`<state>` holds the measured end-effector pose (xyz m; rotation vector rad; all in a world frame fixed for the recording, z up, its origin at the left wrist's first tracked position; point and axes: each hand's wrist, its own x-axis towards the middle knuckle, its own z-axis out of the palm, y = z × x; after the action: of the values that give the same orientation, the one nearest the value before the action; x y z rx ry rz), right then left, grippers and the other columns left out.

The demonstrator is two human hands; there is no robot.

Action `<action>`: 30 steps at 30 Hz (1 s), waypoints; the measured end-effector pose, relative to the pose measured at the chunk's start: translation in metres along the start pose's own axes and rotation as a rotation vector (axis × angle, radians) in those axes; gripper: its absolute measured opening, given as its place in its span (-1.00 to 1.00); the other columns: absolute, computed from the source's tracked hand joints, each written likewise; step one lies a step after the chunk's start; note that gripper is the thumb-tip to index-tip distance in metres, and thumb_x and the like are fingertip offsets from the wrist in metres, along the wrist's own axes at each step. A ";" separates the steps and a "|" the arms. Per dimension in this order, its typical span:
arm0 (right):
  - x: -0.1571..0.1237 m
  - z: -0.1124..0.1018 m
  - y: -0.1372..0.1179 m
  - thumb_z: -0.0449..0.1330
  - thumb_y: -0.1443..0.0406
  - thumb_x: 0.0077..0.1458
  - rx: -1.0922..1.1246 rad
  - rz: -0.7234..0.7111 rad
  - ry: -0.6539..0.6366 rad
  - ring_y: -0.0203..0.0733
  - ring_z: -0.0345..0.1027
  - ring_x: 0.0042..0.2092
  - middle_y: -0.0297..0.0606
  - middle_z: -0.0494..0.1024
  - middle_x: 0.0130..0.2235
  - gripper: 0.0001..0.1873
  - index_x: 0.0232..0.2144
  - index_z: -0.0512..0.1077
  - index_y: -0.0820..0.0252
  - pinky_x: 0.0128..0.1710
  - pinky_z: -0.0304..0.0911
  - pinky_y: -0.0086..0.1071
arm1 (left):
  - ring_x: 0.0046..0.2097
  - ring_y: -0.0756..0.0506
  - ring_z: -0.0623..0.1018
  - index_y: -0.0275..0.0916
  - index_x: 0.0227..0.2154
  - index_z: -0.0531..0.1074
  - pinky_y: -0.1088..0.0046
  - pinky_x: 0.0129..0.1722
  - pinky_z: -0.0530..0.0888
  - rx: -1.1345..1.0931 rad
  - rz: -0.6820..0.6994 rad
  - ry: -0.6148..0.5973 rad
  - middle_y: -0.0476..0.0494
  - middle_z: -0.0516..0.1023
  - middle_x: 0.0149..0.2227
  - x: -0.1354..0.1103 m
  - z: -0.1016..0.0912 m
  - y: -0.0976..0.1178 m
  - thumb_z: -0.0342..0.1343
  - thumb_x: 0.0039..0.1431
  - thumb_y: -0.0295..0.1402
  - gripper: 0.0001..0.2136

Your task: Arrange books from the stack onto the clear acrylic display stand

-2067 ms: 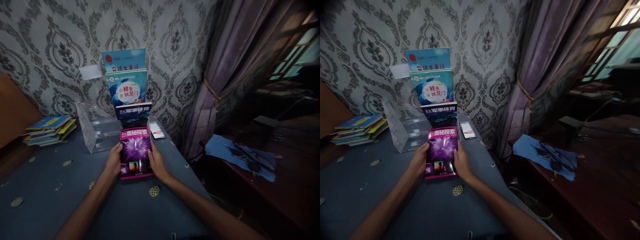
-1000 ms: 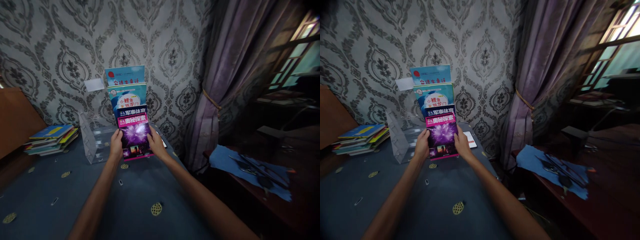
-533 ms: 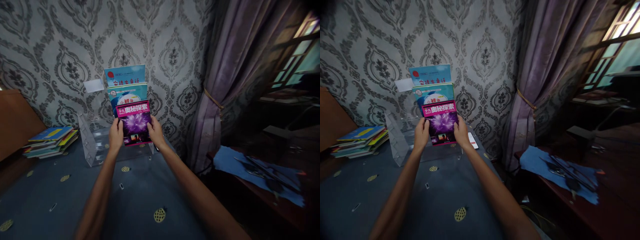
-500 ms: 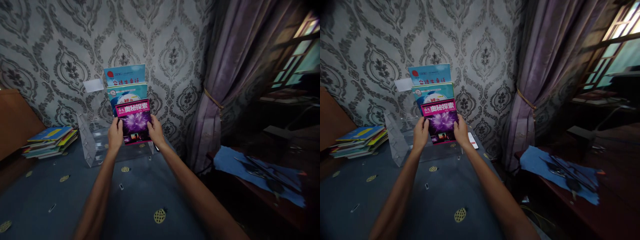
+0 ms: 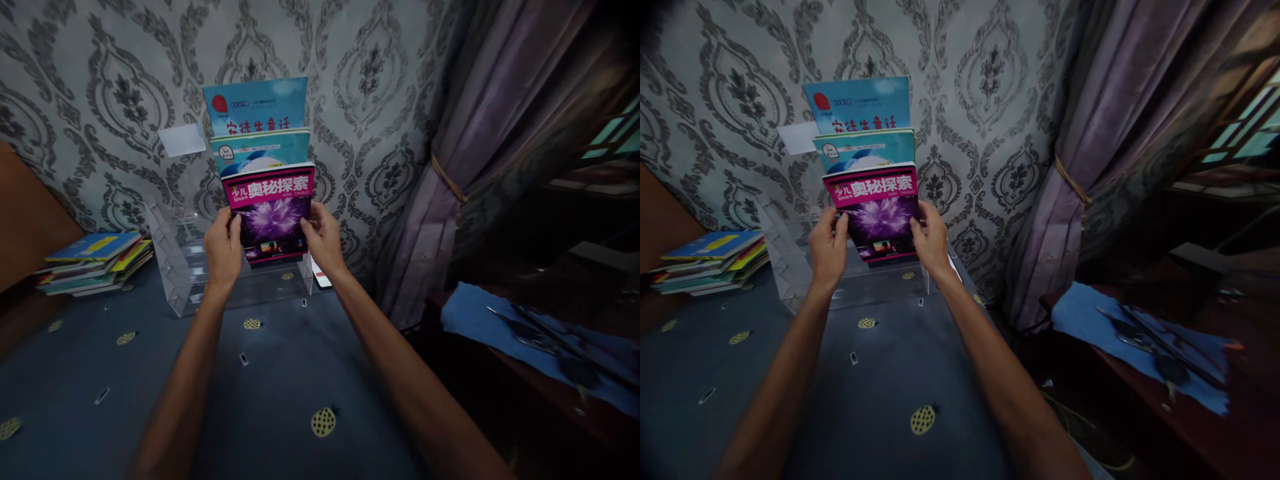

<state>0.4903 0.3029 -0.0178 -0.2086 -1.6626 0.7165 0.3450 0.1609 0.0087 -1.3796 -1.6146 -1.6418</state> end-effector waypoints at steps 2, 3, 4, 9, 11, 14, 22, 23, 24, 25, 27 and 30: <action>0.001 -0.002 -0.002 0.14 0.17 0.26 -0.019 -0.011 -0.002 -0.04 0.43 0.00 -0.16 0.53 -0.02 -0.74 -0.02 0.39 0.06 -0.02 0.42 -0.10 | -0.33 -0.05 0.45 -0.20 -0.16 0.49 0.40 -0.19 0.38 0.003 0.024 0.003 -0.01 0.46 -0.37 0.002 -0.003 0.002 -0.01 0.40 -0.14 -0.73; 0.002 -0.003 -0.002 0.14 0.17 0.26 -0.027 -0.013 -0.004 -0.04 0.43 0.00 -0.16 0.53 -0.03 -0.74 -0.02 0.39 0.05 -0.02 0.42 -0.10 | -0.32 -0.05 0.46 -0.20 -0.14 0.48 0.40 -0.19 0.38 -0.002 0.037 0.003 -0.02 0.47 -0.36 0.003 -0.004 0.004 -0.02 0.41 -0.13 -0.72; 0.002 -0.003 -0.003 0.14 0.17 0.25 -0.032 -0.011 -0.004 -0.04 0.42 -0.01 -0.16 0.53 -0.03 -0.74 -0.02 0.40 0.05 -0.03 0.43 -0.10 | -0.31 -0.06 0.47 -0.19 -0.13 0.48 0.40 -0.20 0.39 -0.010 0.049 0.000 -0.02 0.48 -0.34 0.003 -0.005 0.005 -0.03 0.41 -0.12 -0.71; 0.003 -0.005 -0.003 0.17 0.14 0.23 -0.022 0.008 -0.002 -0.05 0.44 -0.05 -0.18 0.53 -0.08 -0.74 -0.06 0.41 0.05 -0.12 0.45 -0.15 | -0.28 -0.05 0.48 -0.19 -0.12 0.50 0.42 -0.20 0.40 -0.024 0.075 -0.008 -0.03 0.52 -0.30 0.004 -0.006 0.006 -0.02 0.40 -0.10 -0.70; 0.002 -0.005 -0.002 0.17 0.12 0.23 -0.011 0.005 0.007 -0.05 0.44 -0.06 -0.18 0.53 -0.10 -0.73 -0.06 0.42 0.05 -0.14 0.46 -0.17 | -0.25 -0.05 0.50 -0.20 -0.12 0.50 0.42 -0.17 0.41 -0.024 0.083 -0.001 -0.04 0.53 -0.28 0.004 -0.006 0.007 -0.01 0.41 -0.11 -0.69; 0.002 -0.006 -0.003 0.17 0.09 0.25 0.001 -0.006 0.020 -0.07 0.45 -0.07 -0.18 0.53 -0.10 -0.71 -0.05 0.42 0.06 -0.14 0.47 -0.18 | -0.19 -0.06 0.53 -0.21 -0.10 0.51 0.41 -0.12 0.43 -0.029 0.100 0.012 -0.05 0.54 -0.24 0.004 -0.005 0.008 -0.02 0.41 -0.12 -0.69; 0.001 -0.008 -0.010 0.17 0.08 0.27 -0.003 -0.038 0.028 -0.10 0.45 -0.08 -0.21 0.53 -0.11 -0.73 -0.08 0.43 0.06 -0.11 0.48 -0.19 | -0.24 -0.04 0.52 -0.20 -0.12 0.52 0.41 -0.14 0.45 -0.077 0.101 0.027 -0.04 0.52 -0.28 0.003 -0.005 0.008 0.00 0.40 -0.09 -0.68; 0.002 -0.008 -0.010 0.17 0.08 0.27 0.001 -0.043 0.030 -0.10 0.45 -0.08 -0.21 0.53 -0.11 -0.73 -0.07 0.43 0.06 -0.11 0.48 -0.19 | -0.28 -0.03 0.51 -0.20 -0.13 0.52 0.43 -0.18 0.45 -0.084 0.096 0.027 -0.03 0.50 -0.30 0.003 -0.005 0.008 0.00 0.40 -0.08 -0.68; 0.002 -0.009 -0.010 0.18 0.08 0.26 0.008 -0.049 0.032 -0.10 0.45 -0.08 -0.21 0.53 -0.11 -0.72 -0.07 0.43 0.06 -0.10 0.48 -0.18 | -0.31 -0.01 0.49 -0.20 -0.13 0.52 0.44 -0.21 0.44 -0.088 0.091 0.028 -0.02 0.47 -0.32 0.002 -0.005 0.008 0.00 0.40 -0.07 -0.68; 0.003 -0.009 -0.010 0.18 0.08 0.26 0.014 -0.054 0.032 -0.10 0.45 -0.07 -0.21 0.53 -0.11 -0.72 -0.07 0.43 0.06 -0.09 0.48 -0.18 | -0.33 0.00 0.48 -0.20 -0.13 0.51 0.46 -0.24 0.43 -0.091 0.086 0.029 -0.01 0.45 -0.34 0.002 -0.004 0.007 -0.01 0.40 -0.06 -0.67; 0.004 -0.010 -0.008 0.17 0.08 0.27 0.021 -0.057 0.031 -0.10 0.45 -0.06 -0.22 0.53 -0.11 -0.73 -0.07 0.42 0.06 -0.07 0.48 -0.17 | -0.36 0.02 0.45 -0.20 -0.14 0.51 0.48 -0.29 0.41 -0.090 0.085 0.022 0.00 0.42 -0.35 0.001 -0.004 0.007 -0.01 0.39 -0.04 -0.65; 0.003 -0.011 -0.005 0.16 0.07 0.27 0.016 -0.042 0.025 -0.08 0.44 -0.05 -0.21 0.53 -0.10 -0.72 -0.06 0.42 0.05 -0.05 0.47 -0.14 | -0.36 0.03 0.44 -0.22 -0.15 0.50 0.51 -0.34 0.40 -0.088 0.103 0.004 0.00 0.42 -0.35 0.001 -0.003 0.005 -0.02 0.39 -0.04 -0.64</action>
<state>0.5009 0.3043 -0.0116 -0.1701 -1.6324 0.6920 0.3481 0.1576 0.0126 -1.4762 -1.4595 -1.6714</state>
